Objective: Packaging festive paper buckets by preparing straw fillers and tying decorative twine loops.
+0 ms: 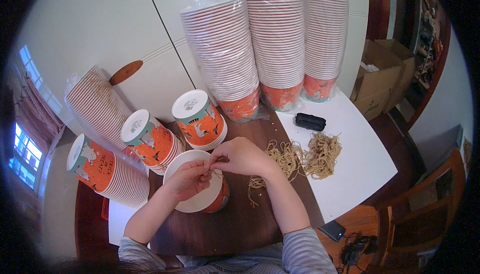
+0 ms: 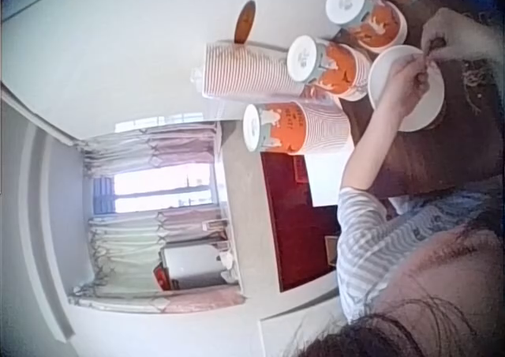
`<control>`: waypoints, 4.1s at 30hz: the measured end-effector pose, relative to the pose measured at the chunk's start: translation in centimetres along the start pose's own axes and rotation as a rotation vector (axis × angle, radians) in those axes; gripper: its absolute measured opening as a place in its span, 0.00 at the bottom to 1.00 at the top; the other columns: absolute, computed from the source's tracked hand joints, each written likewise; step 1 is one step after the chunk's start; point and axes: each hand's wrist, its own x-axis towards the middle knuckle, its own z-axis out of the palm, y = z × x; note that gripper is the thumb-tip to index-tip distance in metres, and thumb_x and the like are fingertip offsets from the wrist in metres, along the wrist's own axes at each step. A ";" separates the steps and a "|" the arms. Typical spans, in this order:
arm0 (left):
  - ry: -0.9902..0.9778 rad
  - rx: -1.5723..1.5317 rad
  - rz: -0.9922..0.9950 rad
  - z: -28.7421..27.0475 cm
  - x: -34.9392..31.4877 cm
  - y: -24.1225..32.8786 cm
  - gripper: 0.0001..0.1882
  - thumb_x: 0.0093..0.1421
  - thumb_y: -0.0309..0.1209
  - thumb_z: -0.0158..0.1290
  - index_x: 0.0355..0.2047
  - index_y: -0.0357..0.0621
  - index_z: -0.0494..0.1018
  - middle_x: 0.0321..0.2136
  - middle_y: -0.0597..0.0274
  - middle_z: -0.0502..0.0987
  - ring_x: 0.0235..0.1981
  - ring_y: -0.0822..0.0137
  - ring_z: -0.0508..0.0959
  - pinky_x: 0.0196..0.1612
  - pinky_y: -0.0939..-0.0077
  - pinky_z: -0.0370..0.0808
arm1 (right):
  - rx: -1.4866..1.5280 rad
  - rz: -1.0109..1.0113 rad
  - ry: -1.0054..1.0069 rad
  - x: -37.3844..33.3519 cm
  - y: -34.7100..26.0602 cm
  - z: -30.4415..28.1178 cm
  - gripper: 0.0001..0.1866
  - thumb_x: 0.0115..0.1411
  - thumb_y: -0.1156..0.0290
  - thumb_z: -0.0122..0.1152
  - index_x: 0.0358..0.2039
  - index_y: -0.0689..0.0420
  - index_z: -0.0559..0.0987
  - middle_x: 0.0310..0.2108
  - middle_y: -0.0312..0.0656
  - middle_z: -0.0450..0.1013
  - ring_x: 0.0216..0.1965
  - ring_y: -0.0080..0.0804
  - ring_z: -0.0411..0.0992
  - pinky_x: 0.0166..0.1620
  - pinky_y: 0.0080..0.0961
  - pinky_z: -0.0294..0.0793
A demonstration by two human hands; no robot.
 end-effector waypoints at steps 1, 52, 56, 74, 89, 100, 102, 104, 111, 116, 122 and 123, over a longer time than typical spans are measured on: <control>0.014 -0.007 0.001 0.1 0.0 0.0 0.03 0.57 0.28 0.47 0.30 0.44 0.68 0.21 0.74 0.64 0.22 0.81 0.62 0.24 0.87 0.59 | -0.021 -0.016 0.012 0.0 0.1 0.0 0.08 0.45 0.72 0.61 0.29 0.58 0.78 0.23 0.40 0.74 0.26 0.27 0.73 0.30 0.19 0.70; 0.138 0.119 0.158 0.3 0.2 -0.5 0.04 0.55 0.27 0.49 0.32 0.42 0.70 0.19 0.74 0.64 0.18 0.83 0.59 0.19 0.90 0.53 | 0.154 0.004 -0.009 -0.1 0.6 -0.4 0.08 0.45 0.75 0.59 0.28 0.60 0.76 0.25 0.39 0.74 0.28 0.24 0.73 0.34 0.19 0.71; 0.120 0.099 0.148 0.3 0.2 -0.5 0.04 0.55 0.27 0.49 0.32 0.42 0.69 0.20 0.74 0.64 0.19 0.83 0.60 0.19 0.90 0.53 | 0.142 -0.011 0.007 -0.2 0.5 -0.4 0.07 0.45 0.77 0.59 0.28 0.61 0.76 0.25 0.38 0.73 0.28 0.23 0.72 0.33 0.17 0.71; 0.135 0.077 0.140 0.5 0.1 -0.4 0.05 0.56 0.28 0.48 0.32 0.41 0.70 0.20 0.74 0.65 0.20 0.83 0.61 0.19 0.91 0.54 | 0.112 -0.014 0.044 0.0 0.6 0.2 0.06 0.44 0.75 0.59 0.26 0.60 0.75 0.22 0.37 0.72 0.25 0.21 0.71 0.30 0.18 0.70; 0.181 0.081 0.149 0.3 0.3 -0.5 0.04 0.56 0.27 0.48 0.30 0.41 0.71 0.19 0.73 0.66 0.19 0.83 0.62 0.19 0.90 0.56 | 0.154 0.043 -0.005 -0.2 0.4 -0.4 0.09 0.44 0.73 0.58 0.27 0.60 0.73 0.22 0.38 0.71 0.25 0.24 0.70 0.31 0.20 0.69; 0.179 0.040 0.136 0.8 0.3 -0.3 0.03 0.56 0.27 0.47 0.29 0.43 0.70 0.20 0.72 0.66 0.20 0.82 0.63 0.20 0.90 0.57 | 0.022 -0.086 0.043 -0.3 0.6 -0.3 0.15 0.40 0.69 0.66 0.30 0.57 0.74 0.26 0.33 0.70 0.24 0.21 0.67 0.27 0.17 0.67; 0.179 0.026 0.140 0.2 0.0 -0.2 0.03 0.56 0.27 0.47 0.29 0.43 0.70 0.20 0.72 0.66 0.20 0.82 0.63 0.20 0.90 0.57 | -0.009 -0.100 0.039 0.2 0.5 0.3 0.16 0.39 0.68 0.67 0.30 0.56 0.74 0.26 0.33 0.70 0.24 0.22 0.67 0.28 0.17 0.67; 0.182 0.027 0.138 0.5 0.1 -0.2 0.03 0.56 0.27 0.47 0.29 0.43 0.70 0.20 0.72 0.67 0.20 0.81 0.63 0.20 0.89 0.58 | -0.005 -0.078 0.047 0.2 0.5 0.3 0.16 0.39 0.69 0.67 0.31 0.56 0.74 0.27 0.34 0.70 0.25 0.23 0.68 0.28 0.18 0.67; 0.172 0.007 0.109 0.4 0.2 -0.1 0.03 0.56 0.29 0.48 0.29 0.45 0.70 0.20 0.73 0.68 0.21 0.82 0.65 0.20 0.89 0.58 | 0.026 -0.069 0.037 0.1 0.5 0.3 0.13 0.41 0.72 0.65 0.29 0.56 0.74 0.27 0.33 0.71 0.28 0.23 0.70 0.30 0.18 0.69; 0.169 -0.008 0.095 0.5 0.1 0.0 0.03 0.56 0.30 0.48 0.28 0.46 0.70 0.20 0.73 0.68 0.21 0.82 0.65 0.20 0.89 0.59 | -0.042 -0.136 0.055 0.2 0.5 0.3 0.11 0.42 0.73 0.64 0.29 0.56 0.75 0.26 0.35 0.71 0.28 0.25 0.71 0.30 0.18 0.70; 0.176 -0.027 0.085 0.6 0.1 -0.1 0.04 0.56 0.30 0.48 0.27 0.46 0.70 0.20 0.73 0.68 0.21 0.82 0.65 0.21 0.88 0.59 | -0.062 -0.199 0.090 0.4 0.9 0.7 0.09 0.42 0.75 0.63 0.28 0.56 0.75 0.26 0.35 0.71 0.27 0.26 0.71 0.29 0.18 0.71; 0.166 -0.025 0.087 0.5 0.2 -0.1 0.04 0.56 0.31 0.48 0.27 0.46 0.70 0.20 0.73 0.68 0.21 0.82 0.65 0.21 0.88 0.59 | -0.062 -0.199 0.090 0.4 0.9 0.7 0.09 0.42 0.75 0.63 0.28 0.56 0.75 0.26 0.35 0.71 0.27 0.26 0.71 0.29 0.18 0.71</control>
